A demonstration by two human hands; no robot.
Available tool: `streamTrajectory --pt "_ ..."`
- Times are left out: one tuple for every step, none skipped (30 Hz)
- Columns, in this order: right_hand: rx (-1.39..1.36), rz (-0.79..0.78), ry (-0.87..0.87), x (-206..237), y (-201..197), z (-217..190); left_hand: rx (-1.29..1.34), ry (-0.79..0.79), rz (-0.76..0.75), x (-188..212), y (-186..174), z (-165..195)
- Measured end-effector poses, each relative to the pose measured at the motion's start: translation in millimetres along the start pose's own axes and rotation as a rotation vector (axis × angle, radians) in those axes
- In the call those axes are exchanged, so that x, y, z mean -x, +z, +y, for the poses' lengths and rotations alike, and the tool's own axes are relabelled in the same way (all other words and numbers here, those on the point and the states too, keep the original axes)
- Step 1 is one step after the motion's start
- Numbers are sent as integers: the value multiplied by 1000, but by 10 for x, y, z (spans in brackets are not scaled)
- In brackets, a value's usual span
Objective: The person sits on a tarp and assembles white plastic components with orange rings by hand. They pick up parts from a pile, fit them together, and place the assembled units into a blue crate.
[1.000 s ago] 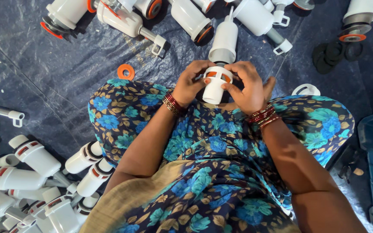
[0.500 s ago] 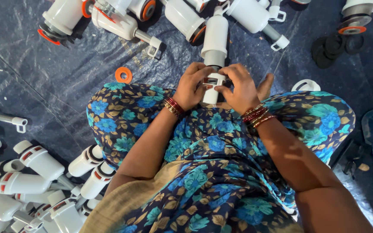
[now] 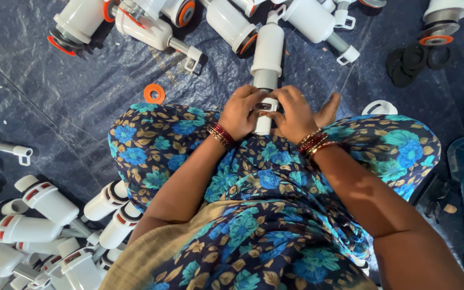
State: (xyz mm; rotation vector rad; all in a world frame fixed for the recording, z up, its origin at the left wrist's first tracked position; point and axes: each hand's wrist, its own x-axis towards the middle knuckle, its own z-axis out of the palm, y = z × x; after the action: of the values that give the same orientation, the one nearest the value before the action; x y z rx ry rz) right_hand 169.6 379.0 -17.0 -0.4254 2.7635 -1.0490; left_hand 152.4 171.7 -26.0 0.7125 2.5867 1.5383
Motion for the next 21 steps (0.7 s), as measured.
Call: streamTrajectory --pt "-4 3 15 11 28 19 -1 -20 -20 6 8 -6" --pt "3 3 13 23 59 39 -2 -31 -31 12 19 -11" --pt "9 3 12 37 95 58 -3 -42 -42 20 32 -14" --pt "16 3 11 53 128 78 -5 -52 -53 29 47 -16" --pt "23 -9 20 75 160 95 -5 -70 -74 42 63 -13" --pt "32 -20 28 98 190 109 -5 -87 -95 57 82 -6" --pt "40 -32 35 117 214 121 -6 -104 -114 73 98 0" --pt "37 -31 36 135 236 129 -11 -97 -105 90 109 6" --pt "34 -29 36 148 255 134 -17 -88 -96 107 119 11" --pt "32 -27 36 157 269 138 -22 -80 -86 120 127 13" --pt "43 -26 31 165 279 142 -26 -96 -87 132 136 13" --pt "54 -26 27 171 286 146 -30 -114 -88 145 145 11" --pt "66 -24 21 173 290 153 -35 -130 -89 151 154 3" --pt "72 -20 2 172 295 161 -43 -120 -85 154 163 -9" --pt "76 -20 -14 175 298 168 -48 -115 -84 164 173 -19" --pt "80 -20 -30 180 304 175 -54 -109 -84 178 183 -27" --pt "66 -25 -23 183 309 181 -50 -111 -83 190 194 -36" --pt "50 -29 -18 189 312 184 -48 -114 -82 204 201 -43" --pt "33 -34 -9 203 316 181 -45 -119 -84 228 207 -42" --pt "24 -46 -5 213 322 169 -52 -122 -73 251 206 -39" --pt "15 -59 -1 218 327 156 -58 -124 -62 278 201 -32"
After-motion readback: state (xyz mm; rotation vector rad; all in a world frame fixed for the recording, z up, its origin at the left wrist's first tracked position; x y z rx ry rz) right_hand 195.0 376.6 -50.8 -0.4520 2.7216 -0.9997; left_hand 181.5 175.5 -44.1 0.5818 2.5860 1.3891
